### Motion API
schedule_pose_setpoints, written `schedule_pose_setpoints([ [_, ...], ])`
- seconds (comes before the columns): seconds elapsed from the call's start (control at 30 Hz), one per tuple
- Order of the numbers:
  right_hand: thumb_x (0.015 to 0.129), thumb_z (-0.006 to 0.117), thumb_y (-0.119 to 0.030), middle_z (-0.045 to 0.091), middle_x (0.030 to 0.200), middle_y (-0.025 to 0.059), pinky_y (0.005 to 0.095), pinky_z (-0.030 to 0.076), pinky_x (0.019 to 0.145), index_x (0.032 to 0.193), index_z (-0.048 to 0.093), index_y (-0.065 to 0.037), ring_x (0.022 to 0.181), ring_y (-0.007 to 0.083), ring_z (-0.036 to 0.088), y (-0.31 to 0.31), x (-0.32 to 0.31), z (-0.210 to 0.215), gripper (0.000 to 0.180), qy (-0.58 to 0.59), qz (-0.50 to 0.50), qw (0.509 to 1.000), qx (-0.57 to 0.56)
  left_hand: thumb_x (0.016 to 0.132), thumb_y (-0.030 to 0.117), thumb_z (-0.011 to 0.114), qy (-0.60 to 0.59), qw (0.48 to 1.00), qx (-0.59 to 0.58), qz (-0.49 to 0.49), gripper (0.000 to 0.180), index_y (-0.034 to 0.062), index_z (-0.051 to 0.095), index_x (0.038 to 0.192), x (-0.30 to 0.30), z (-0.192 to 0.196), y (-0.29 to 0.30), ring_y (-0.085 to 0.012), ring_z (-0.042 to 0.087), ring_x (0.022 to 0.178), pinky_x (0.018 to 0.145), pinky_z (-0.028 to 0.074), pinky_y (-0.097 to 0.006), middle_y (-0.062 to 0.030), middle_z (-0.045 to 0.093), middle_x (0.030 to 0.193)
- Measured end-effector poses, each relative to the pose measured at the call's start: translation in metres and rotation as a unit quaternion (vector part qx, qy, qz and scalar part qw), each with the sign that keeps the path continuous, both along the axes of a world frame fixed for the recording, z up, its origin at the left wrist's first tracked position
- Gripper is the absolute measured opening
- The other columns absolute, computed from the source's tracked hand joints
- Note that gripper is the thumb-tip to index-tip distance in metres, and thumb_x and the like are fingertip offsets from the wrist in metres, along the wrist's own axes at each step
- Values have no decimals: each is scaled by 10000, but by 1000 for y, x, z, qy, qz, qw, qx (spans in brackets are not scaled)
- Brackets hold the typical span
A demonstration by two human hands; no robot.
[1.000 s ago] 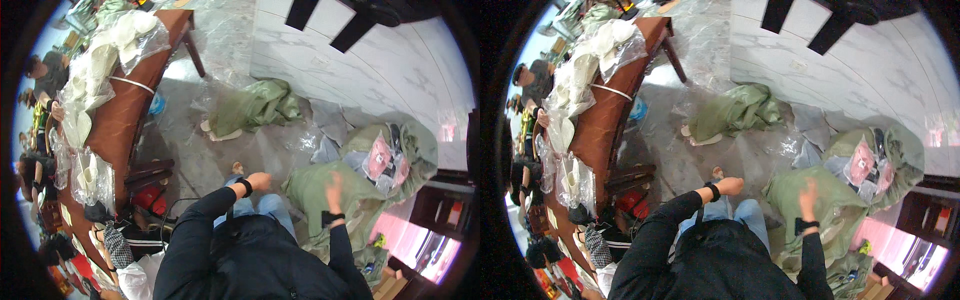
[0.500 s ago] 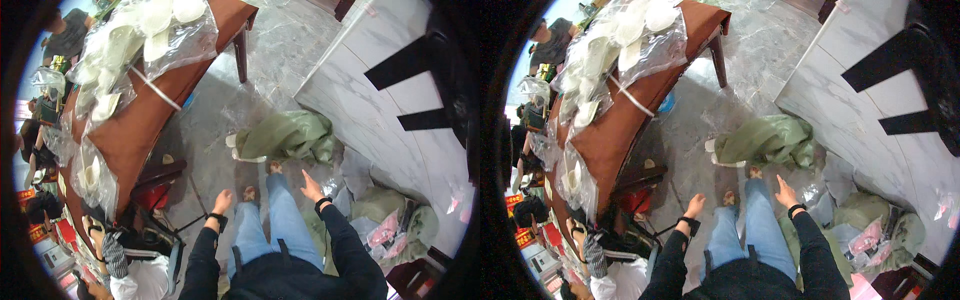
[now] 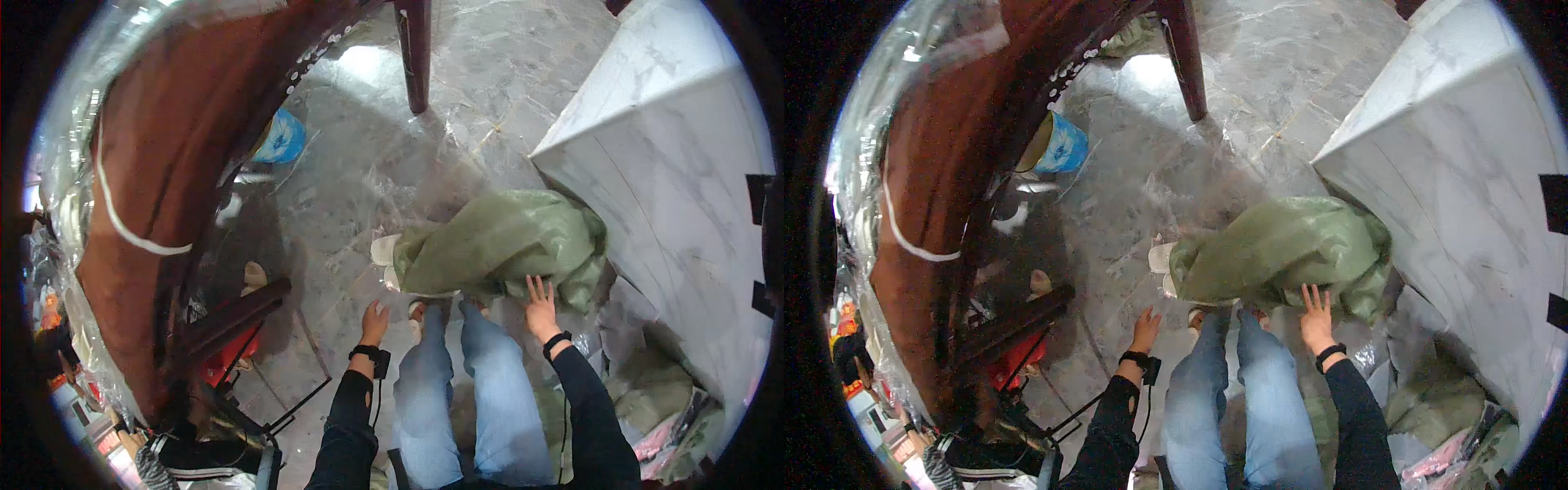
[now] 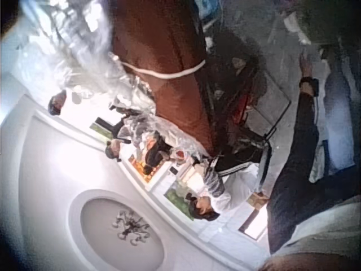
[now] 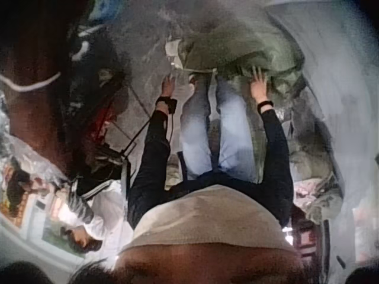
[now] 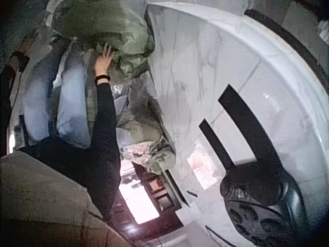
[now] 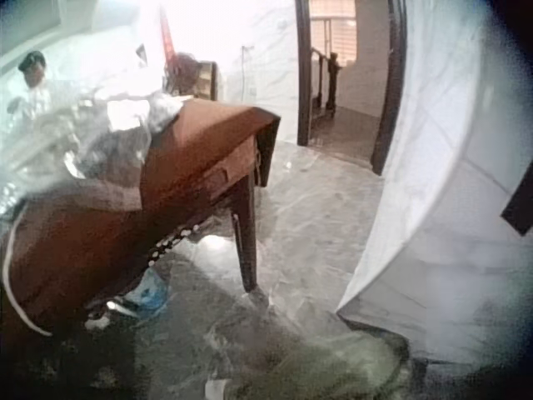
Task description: Packing slippers from a large bag into individual plastic wraps and organizing them on a table.
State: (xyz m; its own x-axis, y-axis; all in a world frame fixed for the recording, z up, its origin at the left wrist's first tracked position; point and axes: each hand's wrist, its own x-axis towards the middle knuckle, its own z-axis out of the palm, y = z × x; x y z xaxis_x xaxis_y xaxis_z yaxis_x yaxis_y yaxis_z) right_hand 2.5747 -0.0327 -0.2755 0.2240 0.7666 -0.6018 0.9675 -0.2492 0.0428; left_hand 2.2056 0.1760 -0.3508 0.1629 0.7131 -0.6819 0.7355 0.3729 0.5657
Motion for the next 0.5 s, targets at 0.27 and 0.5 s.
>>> schedule_pose_setpoints([
  [0.27,774,535,-179,447,1315,91,510,35,1111,815,686,-127,1353,222,162,9,62,-115,164,-96,97,990,20,635,521,724,22,990,136,35,992,121,218,1389,103,-98,99,-389,226,1295,1032,189,-528,-214,285,1390],
  [0.5,676,646,-183,578,772,81,486,211,1074,756,643,-74,836,244,564,-2,41,-87,135,66,-10,992,109,547,601,734,212,935,175,-223,1134,163,150,1415,121,-106,138,-399,173,1315,999,50,-639,-220,202,1424],
])
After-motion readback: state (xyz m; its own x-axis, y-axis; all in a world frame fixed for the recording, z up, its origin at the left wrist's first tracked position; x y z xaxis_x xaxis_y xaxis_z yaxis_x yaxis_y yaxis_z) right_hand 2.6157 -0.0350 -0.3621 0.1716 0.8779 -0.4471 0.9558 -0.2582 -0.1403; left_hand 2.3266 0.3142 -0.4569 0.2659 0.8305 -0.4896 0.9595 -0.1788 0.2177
